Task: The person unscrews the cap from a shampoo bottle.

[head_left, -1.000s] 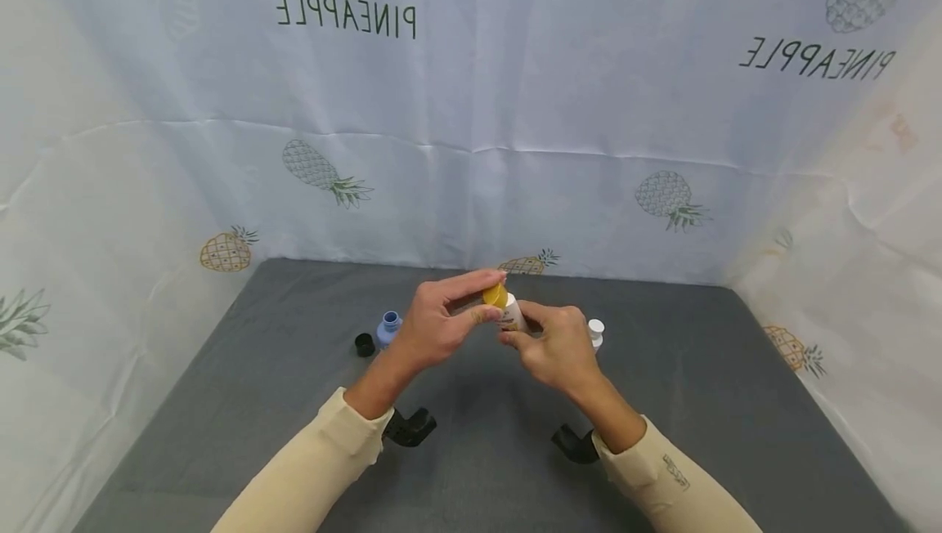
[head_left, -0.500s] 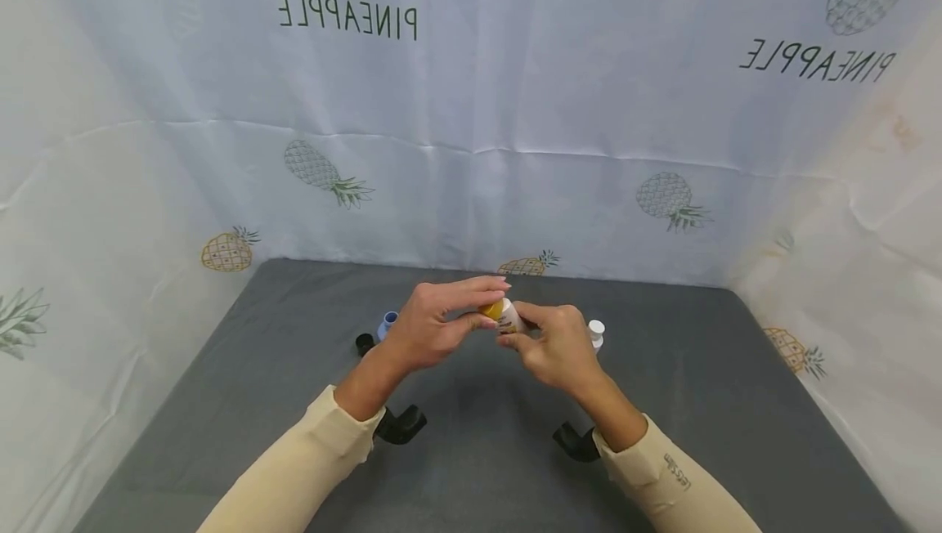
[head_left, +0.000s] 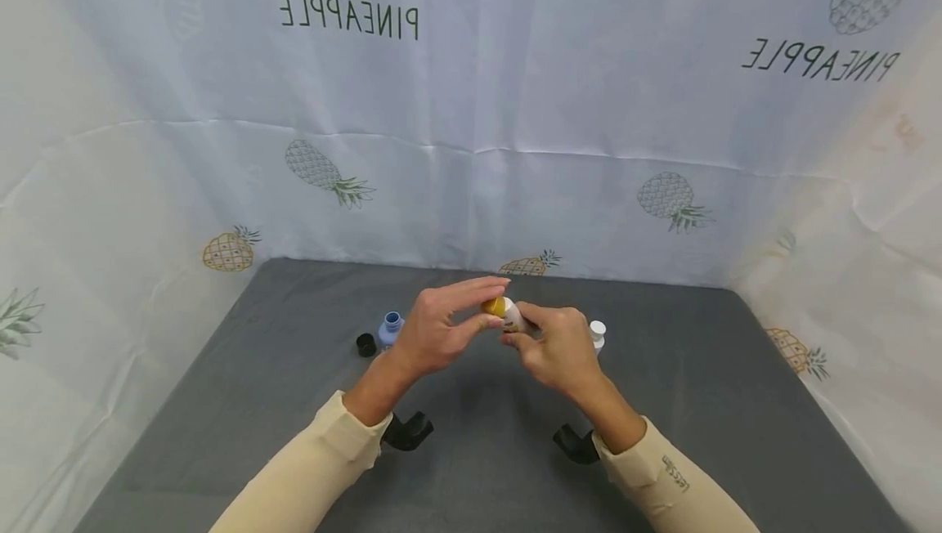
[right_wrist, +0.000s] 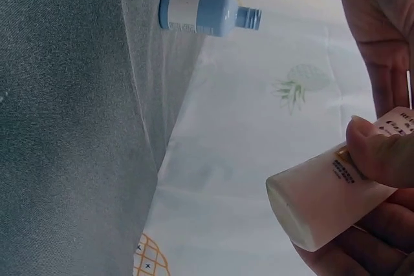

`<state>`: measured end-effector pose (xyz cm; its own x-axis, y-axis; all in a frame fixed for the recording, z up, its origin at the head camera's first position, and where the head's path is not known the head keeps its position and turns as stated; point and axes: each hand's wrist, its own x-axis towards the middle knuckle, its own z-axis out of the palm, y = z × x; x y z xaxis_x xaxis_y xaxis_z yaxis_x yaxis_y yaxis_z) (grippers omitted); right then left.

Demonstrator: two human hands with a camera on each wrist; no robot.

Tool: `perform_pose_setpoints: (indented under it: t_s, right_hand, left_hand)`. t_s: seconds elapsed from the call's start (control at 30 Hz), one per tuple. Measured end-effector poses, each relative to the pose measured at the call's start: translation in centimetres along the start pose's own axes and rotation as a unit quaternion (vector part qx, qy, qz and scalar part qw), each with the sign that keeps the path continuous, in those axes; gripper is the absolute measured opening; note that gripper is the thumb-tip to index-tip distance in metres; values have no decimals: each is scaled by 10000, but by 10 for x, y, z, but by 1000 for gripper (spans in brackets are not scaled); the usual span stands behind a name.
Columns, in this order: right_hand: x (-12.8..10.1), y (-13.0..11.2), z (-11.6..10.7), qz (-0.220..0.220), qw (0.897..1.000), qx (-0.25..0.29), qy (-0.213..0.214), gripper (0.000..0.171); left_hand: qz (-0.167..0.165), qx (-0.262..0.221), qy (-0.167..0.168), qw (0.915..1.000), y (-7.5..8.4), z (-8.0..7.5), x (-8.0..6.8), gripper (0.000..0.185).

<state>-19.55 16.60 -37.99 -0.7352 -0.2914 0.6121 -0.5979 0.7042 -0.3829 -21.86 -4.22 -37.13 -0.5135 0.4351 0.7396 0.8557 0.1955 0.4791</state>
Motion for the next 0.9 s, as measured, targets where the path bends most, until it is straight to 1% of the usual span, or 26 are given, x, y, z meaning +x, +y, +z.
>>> perform_pose_setpoints:
  t_s: [0.07, 0.13, 0.23, 0.37, 0.57, 0.8, 0.9]
  right_hand:
    - [0, 1, 0, 2, 10000, 2, -27, 20]
    - [1, 1, -1, -20, 10000, 14, -31, 21]
    - [3, 0, -2, -72, 10000, -6, 3, 21]
    - [4, 0, -3, -159, 9998, -116, 94, 22]
    - [5, -1, -2, -260, 9989, -312, 239, 22]
    - [8, -4, -1, -301, 9976, -556, 295, 22]
    - [9, -5, -1, -256, 9973, -620, 294, 21]
  left_hand:
    - [-65, 8, -104, 9999, 1, -3, 0, 51]
    - [-60, -28, -172, 9998, 2, -7, 2, 52]
    - [90, 36, -199, 9998, 2, -11, 4, 49]
    - [266, 75, -174, 9995, 0, -12, 7, 44]
    - [268, -117, 36, 9996, -2, -7, 6, 39]
    - [206, 65, 421, 9989, -2, 0, 5, 38]
    - [142, 91, 523, 9985, -2, 2, 4, 37]
